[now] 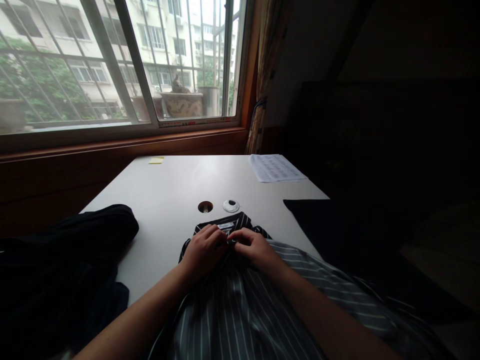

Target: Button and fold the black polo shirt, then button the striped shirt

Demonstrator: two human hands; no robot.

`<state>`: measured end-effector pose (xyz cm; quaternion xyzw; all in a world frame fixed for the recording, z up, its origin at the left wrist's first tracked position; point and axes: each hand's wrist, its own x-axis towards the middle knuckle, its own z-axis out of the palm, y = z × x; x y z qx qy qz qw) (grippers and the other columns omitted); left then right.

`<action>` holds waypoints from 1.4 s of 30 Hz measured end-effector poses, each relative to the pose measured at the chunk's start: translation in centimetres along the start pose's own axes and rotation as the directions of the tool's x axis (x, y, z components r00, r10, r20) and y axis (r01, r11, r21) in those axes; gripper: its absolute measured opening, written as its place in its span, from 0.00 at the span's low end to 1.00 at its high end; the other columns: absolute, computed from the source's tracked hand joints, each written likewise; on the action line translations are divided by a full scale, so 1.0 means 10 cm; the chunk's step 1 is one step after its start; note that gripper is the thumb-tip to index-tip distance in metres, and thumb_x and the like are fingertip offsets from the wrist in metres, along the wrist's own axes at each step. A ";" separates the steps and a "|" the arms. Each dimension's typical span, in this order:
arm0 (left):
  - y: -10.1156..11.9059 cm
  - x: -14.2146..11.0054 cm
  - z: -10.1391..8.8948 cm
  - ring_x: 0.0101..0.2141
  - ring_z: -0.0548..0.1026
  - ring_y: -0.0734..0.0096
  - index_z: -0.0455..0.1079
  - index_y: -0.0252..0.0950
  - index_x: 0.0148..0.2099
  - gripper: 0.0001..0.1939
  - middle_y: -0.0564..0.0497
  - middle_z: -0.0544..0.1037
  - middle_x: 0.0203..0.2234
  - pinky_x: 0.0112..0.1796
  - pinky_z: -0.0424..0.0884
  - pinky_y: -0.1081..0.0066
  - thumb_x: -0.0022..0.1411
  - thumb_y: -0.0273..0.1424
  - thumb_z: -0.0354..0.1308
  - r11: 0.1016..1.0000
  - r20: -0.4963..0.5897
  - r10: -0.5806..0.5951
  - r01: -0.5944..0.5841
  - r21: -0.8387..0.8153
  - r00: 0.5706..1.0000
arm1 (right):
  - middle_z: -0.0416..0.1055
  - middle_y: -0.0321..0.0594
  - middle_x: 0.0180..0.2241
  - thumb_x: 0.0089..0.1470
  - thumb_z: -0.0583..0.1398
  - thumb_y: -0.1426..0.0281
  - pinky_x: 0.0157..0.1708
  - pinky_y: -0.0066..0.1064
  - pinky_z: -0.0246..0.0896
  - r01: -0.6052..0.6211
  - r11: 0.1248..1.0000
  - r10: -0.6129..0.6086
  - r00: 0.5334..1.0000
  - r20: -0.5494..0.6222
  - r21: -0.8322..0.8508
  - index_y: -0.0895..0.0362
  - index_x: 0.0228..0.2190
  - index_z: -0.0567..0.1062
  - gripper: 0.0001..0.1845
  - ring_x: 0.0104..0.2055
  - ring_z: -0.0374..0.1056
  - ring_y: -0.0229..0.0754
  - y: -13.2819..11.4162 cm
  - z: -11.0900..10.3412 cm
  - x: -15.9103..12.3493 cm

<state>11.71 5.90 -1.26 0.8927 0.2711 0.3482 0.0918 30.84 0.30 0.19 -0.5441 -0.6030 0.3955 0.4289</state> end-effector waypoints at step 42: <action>-0.01 0.04 -0.06 0.38 0.73 0.68 0.66 0.38 0.36 0.07 0.49 0.74 0.37 0.41 0.72 0.67 0.60 0.20 0.57 0.939 0.026 0.054 -0.043 -0.340 0.998 | 0.71 0.39 0.39 0.51 0.59 0.79 0.45 0.36 0.67 0.438 0.842 -0.470 0.882 -0.030 -0.314 0.50 0.37 0.74 0.14 0.43 0.70 0.44 -0.05 0.02 -0.14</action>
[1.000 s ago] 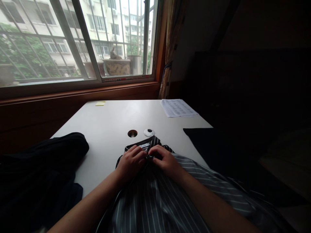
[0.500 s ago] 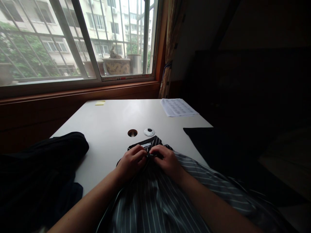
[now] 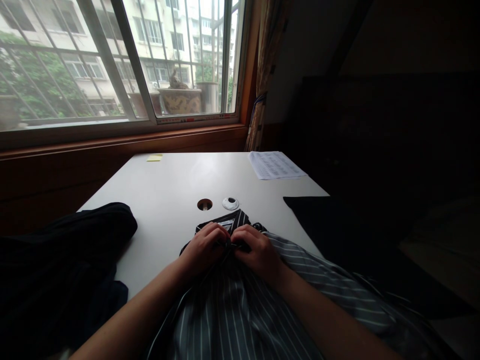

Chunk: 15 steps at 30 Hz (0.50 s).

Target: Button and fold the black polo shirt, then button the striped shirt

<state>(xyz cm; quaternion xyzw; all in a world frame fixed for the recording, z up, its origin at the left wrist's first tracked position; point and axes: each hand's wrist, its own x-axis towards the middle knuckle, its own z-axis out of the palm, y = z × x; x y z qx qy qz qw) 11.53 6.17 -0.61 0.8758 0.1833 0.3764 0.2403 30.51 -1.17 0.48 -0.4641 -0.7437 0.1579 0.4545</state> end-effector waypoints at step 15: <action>-0.06 -0.04 0.02 0.37 0.71 0.67 0.69 0.38 0.40 0.07 0.49 0.74 0.35 0.39 0.70 0.67 0.65 0.21 0.54 0.987 -0.033 0.107 -0.102 0.126 0.994 | 0.69 0.38 0.38 0.52 0.61 0.81 0.43 0.34 0.67 0.069 0.998 -0.069 0.998 -0.014 -0.008 0.51 0.40 0.75 0.16 0.42 0.69 0.42 0.06 0.03 -0.01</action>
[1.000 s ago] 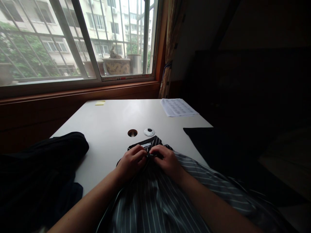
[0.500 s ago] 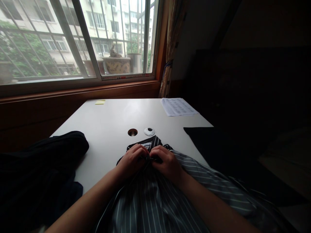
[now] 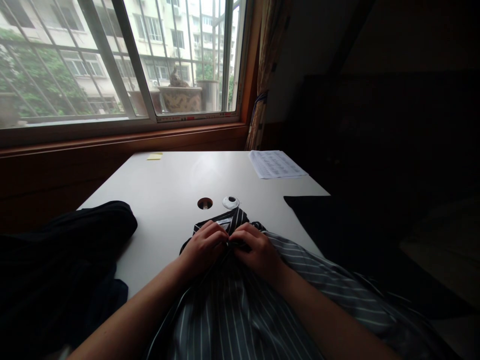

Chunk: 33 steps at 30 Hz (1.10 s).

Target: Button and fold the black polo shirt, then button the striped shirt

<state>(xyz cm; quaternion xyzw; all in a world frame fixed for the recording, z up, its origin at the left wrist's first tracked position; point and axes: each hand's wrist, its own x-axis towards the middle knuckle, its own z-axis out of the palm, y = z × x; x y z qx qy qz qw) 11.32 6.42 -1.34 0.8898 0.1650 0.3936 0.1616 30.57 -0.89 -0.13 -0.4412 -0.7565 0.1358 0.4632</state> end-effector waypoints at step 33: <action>0.06 0.04 -0.01 0.34 0.69 0.69 0.70 0.36 0.36 0.08 0.49 0.70 0.32 0.36 0.71 0.68 0.69 0.26 0.53 0.939 0.043 0.112 -0.120 0.322 0.993 | 0.77 0.38 0.37 0.54 0.63 0.63 0.44 0.36 0.62 -0.539 0.789 0.543 0.836 0.074 0.297 0.55 0.36 0.79 0.10 0.42 0.71 0.46 0.16 -0.01 0.08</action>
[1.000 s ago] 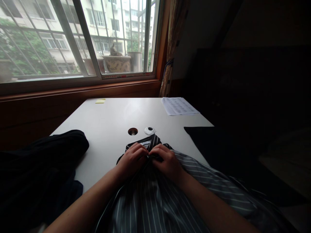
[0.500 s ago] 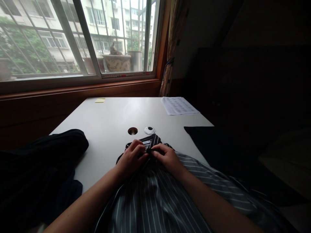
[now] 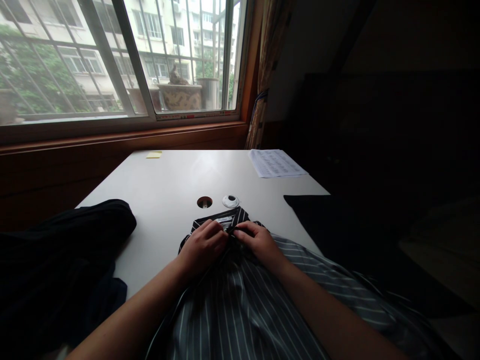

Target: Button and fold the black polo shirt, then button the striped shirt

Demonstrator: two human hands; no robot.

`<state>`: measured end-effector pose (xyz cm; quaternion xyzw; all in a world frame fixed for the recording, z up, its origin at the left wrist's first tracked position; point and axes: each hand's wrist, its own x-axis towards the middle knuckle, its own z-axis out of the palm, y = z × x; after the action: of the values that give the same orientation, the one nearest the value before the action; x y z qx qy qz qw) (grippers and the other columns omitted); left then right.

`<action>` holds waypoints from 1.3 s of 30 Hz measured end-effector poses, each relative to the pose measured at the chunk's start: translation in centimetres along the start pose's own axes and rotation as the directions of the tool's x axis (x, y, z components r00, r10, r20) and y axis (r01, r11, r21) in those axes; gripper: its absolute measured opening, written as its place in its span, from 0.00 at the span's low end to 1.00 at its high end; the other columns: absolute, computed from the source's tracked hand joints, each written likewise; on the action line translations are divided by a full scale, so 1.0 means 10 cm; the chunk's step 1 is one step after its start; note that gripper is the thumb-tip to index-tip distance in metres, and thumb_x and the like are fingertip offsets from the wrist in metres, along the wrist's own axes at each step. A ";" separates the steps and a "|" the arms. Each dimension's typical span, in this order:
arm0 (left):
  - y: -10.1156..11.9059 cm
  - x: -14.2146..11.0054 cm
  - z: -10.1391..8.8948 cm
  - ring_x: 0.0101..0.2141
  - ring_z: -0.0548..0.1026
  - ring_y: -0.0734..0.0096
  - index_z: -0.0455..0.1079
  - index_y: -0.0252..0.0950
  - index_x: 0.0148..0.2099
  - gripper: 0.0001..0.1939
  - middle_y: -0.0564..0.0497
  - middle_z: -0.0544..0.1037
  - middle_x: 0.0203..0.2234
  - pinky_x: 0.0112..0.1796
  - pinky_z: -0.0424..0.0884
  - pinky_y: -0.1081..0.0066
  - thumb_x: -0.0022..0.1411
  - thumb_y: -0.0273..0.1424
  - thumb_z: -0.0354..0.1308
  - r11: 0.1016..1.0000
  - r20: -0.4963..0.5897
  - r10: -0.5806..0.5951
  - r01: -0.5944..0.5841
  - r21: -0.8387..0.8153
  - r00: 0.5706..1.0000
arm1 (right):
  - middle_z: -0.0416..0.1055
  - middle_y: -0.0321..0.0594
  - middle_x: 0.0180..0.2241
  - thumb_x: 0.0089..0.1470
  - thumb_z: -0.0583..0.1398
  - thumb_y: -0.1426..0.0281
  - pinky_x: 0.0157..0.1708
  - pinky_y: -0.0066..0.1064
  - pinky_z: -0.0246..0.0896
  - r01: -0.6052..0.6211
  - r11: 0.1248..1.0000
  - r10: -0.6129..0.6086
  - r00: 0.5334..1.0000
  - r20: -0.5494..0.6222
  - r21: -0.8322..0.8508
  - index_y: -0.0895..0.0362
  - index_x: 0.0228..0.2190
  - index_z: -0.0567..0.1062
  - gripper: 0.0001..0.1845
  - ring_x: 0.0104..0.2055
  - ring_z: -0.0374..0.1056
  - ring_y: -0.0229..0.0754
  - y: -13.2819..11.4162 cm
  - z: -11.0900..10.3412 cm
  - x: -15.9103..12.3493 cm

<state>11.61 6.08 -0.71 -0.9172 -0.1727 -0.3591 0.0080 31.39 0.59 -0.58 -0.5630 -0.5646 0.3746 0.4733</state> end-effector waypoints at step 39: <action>0.09 -0.02 -0.03 0.27 0.70 0.75 0.66 0.37 0.32 0.08 0.52 0.72 0.28 0.29 0.68 0.73 0.65 0.25 0.56 0.978 -0.175 -0.189 0.170 -0.122 0.966 | 0.74 0.38 0.34 0.59 0.60 0.58 0.41 0.33 0.64 0.131 0.987 -0.131 0.991 -0.008 0.090 0.54 0.31 0.79 0.14 0.38 0.69 0.43 -0.17 0.10 -0.15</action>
<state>11.55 5.12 -0.47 -0.8595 -0.2342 -0.4508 -0.0574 29.88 -0.91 0.58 -0.5029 -0.5824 0.3672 0.5226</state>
